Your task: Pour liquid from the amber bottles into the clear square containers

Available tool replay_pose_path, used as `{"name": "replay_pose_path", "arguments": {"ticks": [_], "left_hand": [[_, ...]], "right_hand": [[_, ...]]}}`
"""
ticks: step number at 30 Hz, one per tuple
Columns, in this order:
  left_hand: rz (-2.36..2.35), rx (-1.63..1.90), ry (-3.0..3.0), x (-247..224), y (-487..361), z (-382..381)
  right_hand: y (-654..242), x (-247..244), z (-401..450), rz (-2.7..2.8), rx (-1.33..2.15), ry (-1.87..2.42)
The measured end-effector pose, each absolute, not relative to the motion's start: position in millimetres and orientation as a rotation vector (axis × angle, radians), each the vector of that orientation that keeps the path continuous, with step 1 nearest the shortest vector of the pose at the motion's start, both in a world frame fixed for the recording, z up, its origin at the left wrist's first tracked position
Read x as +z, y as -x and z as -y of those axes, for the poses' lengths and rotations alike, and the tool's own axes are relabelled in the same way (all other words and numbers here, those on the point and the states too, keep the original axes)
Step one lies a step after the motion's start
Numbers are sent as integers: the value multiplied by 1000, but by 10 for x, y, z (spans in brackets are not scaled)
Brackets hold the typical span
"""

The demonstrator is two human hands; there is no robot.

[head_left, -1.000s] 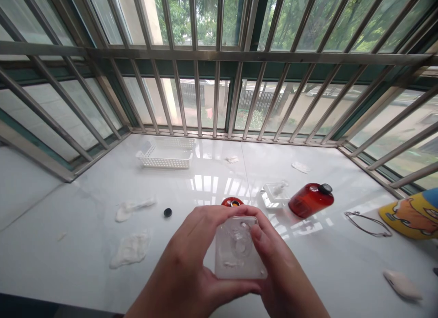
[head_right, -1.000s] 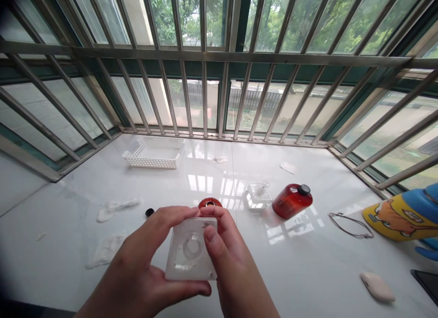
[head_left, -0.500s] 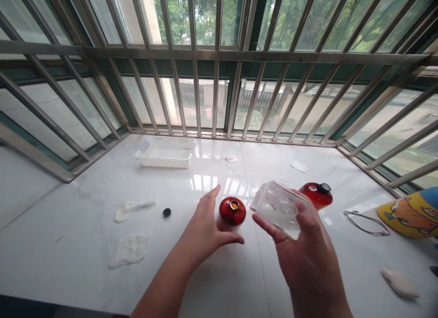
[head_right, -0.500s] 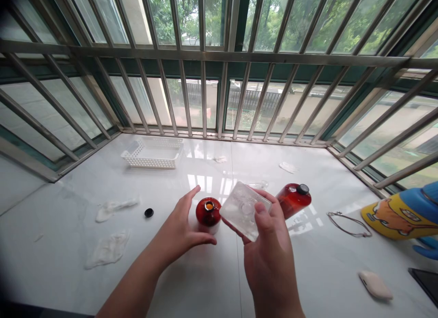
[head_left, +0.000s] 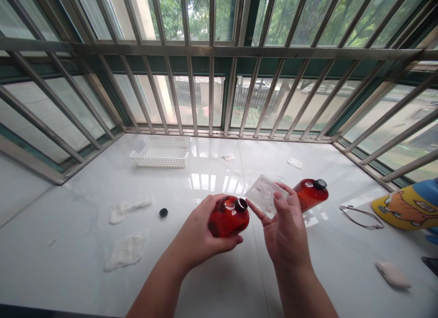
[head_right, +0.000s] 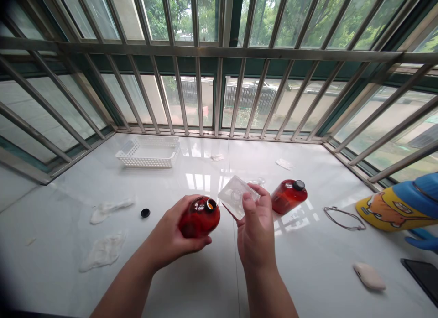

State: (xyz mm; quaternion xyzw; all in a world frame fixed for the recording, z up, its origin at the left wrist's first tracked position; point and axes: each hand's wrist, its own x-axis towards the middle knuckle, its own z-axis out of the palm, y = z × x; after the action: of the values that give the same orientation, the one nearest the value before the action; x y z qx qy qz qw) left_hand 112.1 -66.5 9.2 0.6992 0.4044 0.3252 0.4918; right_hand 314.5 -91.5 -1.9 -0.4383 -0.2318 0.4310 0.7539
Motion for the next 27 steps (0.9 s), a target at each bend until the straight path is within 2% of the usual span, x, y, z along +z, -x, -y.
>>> {"name": "replay_pose_path", "arguments": {"ticks": [11,27], "left_hand": [[-1237,678,-1741,120,-1115,720],[-1222,700,-1799,-28,-1094,634]], "right_hand": [[-3159,-172,859,611,872,1035],[-3144,-316,824,688,843,1096]]}}
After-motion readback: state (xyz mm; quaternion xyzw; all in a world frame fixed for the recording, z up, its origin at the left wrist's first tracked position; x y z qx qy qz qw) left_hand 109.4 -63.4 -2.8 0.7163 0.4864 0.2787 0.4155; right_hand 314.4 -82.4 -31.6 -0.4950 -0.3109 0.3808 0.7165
